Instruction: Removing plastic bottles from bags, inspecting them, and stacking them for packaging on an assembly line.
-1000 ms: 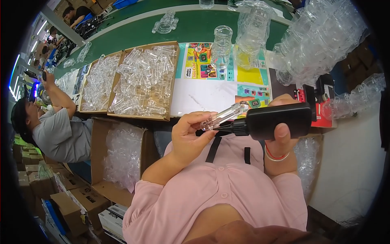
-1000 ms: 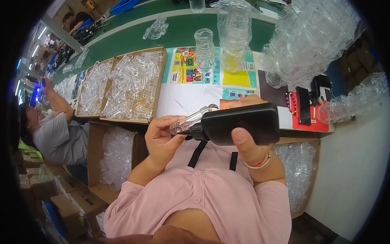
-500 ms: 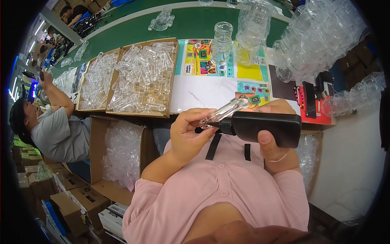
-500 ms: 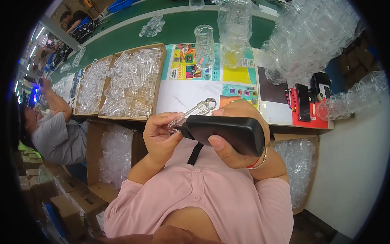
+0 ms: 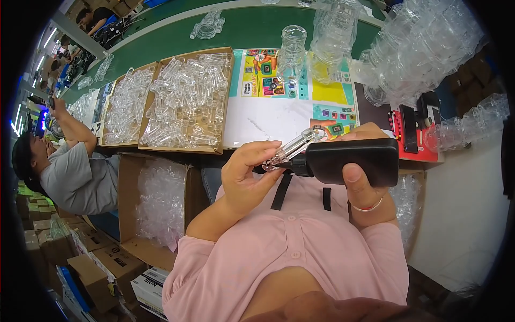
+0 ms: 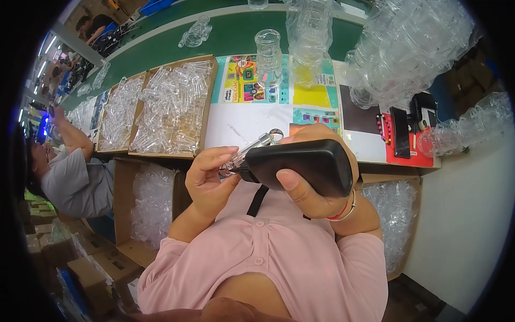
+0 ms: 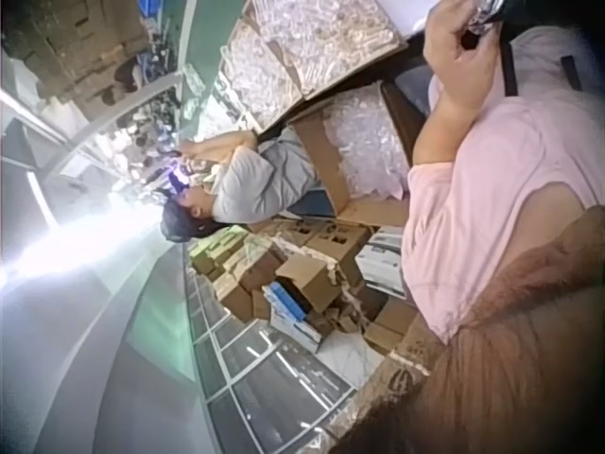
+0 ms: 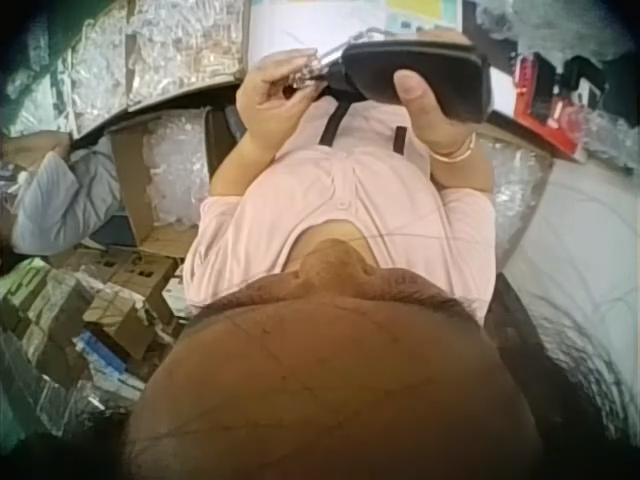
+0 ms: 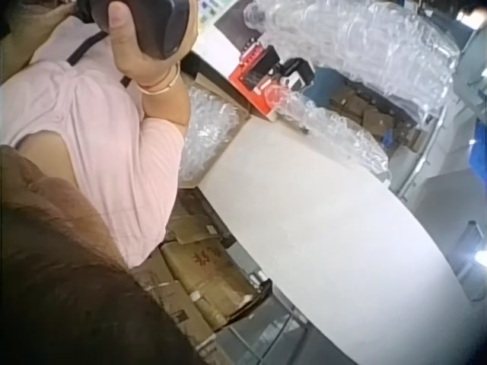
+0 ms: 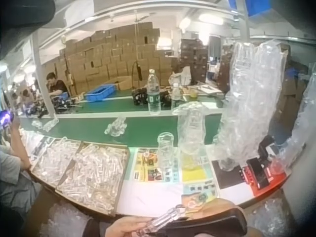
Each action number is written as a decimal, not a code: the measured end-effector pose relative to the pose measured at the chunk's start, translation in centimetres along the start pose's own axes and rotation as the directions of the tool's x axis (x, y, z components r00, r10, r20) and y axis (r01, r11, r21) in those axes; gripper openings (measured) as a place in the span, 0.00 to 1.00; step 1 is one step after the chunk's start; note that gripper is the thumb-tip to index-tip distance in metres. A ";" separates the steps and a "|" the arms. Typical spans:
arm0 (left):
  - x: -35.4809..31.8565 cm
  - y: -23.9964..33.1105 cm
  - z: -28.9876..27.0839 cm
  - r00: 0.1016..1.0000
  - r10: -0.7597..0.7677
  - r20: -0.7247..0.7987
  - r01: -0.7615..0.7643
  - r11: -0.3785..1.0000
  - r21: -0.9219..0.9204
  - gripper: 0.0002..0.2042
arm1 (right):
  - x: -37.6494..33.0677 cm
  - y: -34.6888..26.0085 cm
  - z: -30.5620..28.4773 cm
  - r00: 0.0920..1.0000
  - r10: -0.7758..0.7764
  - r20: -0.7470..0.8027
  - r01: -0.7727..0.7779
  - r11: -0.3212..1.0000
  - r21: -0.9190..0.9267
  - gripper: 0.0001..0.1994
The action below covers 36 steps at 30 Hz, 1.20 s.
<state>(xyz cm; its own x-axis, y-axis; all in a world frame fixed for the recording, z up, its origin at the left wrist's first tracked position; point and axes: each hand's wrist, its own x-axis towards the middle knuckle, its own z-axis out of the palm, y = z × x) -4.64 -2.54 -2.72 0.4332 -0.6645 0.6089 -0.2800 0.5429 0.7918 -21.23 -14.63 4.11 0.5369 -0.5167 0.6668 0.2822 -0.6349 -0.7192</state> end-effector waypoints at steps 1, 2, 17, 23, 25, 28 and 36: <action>0.1 0.1 -0.1 1.000 0.024 0.008 -0.024 0.998 0.063 0.21 | 0.0 0.0 0.0 1.000 0.003 -0.008 -0.003 1.000 0.019 0.15; 0.2 0.2 -0.1 1.000 0.022 0.008 -0.022 0.998 0.062 0.21 | 0.1 -0.1 0.0 1.000 0.006 -0.016 -0.006 0.999 0.038 0.15; 0.6 0.8 -0.7 0.996 0.075 0.052 -0.089 0.926 0.368 0.22 | -1.0 -1.8 0.2 0.958 -0.196 0.211 0.228 0.963 -0.143 0.17; 0.4 0.9 -0.9 0.990 -0.114 0.081 0.097 0.978 0.186 0.20 | -0.8 -2.0 -0.3 0.928 -0.293 0.231 0.332 0.931 -0.153 0.20; 0.2 1.2 -0.7 0.930 -0.344 0.129 0.366 0.897 -0.247 0.21 | -1.0 -1.6 -0.5 0.915 -0.326 0.238 0.361 0.925 -0.118 0.21; 0.1 1.4 -0.9 0.892 -0.388 0.232 0.452 0.788 -0.419 0.22 | -1.0 -0.8 -0.7 0.877 -0.404 0.259 0.428 0.903 -0.041 0.23; 0.0 1.2 -1.1 0.860 -0.436 0.265 0.507 0.675 -0.536 0.20 | -0.4 -0.2 0.4 0.735 -0.652 0.188 0.659 0.751 0.028 0.13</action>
<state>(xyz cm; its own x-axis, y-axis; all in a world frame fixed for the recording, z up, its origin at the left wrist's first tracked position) -4.05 -1.32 -1.81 0.2675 -0.9443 0.1918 0.4904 0.3048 0.8165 -21.13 -14.08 3.92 0.3602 0.1419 0.9220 0.5880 -0.8019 -0.1063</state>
